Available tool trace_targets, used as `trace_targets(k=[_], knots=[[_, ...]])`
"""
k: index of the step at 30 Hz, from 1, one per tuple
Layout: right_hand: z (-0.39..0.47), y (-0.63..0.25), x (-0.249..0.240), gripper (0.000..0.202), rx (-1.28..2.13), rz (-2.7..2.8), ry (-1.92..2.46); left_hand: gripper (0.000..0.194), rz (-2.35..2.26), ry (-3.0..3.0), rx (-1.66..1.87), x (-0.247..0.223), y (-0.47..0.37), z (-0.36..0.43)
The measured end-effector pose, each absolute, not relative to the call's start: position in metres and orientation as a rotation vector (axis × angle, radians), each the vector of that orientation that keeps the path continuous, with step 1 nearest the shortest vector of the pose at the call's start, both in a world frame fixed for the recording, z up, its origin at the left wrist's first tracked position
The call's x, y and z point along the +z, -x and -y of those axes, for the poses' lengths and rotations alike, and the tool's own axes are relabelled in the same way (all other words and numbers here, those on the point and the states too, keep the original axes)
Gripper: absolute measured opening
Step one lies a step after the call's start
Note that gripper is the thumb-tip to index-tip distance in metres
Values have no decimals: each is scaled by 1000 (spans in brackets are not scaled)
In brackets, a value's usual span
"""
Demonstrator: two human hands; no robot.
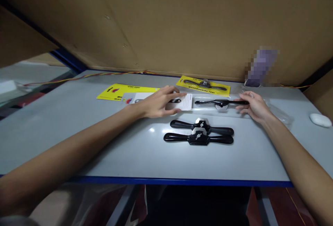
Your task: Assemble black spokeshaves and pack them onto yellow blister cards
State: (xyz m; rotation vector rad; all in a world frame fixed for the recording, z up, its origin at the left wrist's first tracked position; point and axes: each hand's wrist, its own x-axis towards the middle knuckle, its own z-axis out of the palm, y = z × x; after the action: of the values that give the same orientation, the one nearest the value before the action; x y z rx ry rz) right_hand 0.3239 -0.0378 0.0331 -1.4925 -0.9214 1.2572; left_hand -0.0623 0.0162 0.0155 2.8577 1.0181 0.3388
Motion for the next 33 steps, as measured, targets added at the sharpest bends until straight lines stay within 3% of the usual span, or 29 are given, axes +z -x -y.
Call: trace_targets(k=[33], knots=[[37,-322,32,24,1171,953,1453,72,-990,-2965,123,29,58,-11]])
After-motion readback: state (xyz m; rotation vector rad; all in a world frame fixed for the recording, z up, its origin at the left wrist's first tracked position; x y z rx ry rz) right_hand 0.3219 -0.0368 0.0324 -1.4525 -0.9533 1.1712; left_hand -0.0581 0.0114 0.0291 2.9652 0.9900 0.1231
